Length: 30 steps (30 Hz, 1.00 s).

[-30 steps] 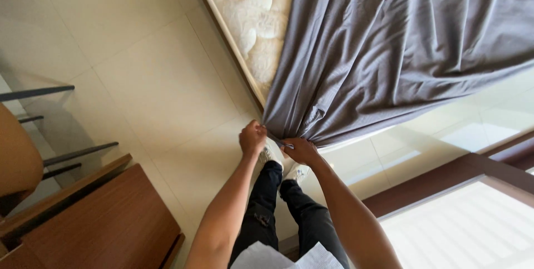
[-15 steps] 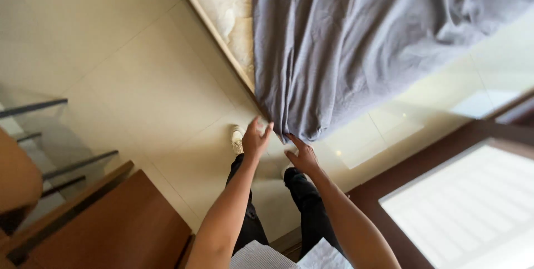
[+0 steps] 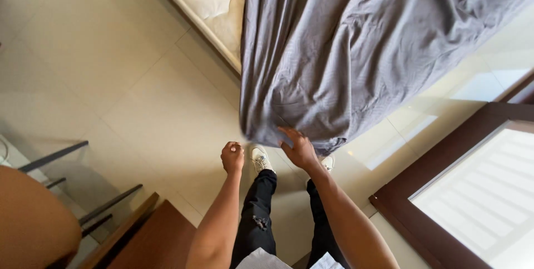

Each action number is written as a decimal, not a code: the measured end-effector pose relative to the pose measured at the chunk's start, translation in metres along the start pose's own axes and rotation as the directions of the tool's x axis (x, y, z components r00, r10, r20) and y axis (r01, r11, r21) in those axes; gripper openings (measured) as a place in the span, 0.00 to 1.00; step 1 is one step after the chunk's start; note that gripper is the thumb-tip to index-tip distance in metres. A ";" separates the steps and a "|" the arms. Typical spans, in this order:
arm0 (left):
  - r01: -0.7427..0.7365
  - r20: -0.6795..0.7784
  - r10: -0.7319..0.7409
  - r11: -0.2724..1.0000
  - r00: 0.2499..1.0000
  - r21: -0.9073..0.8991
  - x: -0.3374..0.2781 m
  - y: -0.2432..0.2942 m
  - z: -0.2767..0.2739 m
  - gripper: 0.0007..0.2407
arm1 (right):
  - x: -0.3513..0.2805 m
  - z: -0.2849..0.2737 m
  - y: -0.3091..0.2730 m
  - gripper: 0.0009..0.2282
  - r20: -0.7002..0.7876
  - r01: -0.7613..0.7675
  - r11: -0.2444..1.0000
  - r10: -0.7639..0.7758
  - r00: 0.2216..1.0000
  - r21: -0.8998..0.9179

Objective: The person spreads a gray fitted sheet over a mattress, pulling the fabric taut and tucking the elasticized edges under the corners. They move around the bed to ensure the sheet is properly fitted on all sides.

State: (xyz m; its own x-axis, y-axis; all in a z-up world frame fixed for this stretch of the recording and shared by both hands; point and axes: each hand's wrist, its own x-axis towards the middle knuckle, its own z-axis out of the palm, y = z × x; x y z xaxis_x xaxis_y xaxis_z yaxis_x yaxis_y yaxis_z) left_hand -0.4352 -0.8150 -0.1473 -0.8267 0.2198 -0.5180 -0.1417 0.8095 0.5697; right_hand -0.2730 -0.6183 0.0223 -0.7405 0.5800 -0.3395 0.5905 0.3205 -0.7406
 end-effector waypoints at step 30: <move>-0.669 0.320 0.641 0.742 0.698 -0.027 0.157 0.298 -0.163 0.06 | 0.396 -0.056 -0.125 0.30 -0.574 -0.297 0.951 0.194 0.796 -0.090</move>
State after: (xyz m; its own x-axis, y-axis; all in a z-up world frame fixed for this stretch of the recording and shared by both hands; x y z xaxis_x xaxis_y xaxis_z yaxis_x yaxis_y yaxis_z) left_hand -0.6955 -0.6279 0.0451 -0.4937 0.8463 -0.2002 0.4334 0.4390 0.7870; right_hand -0.6222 -0.3866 0.0127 -0.2907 0.9533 -0.0814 0.8103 0.2001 -0.5508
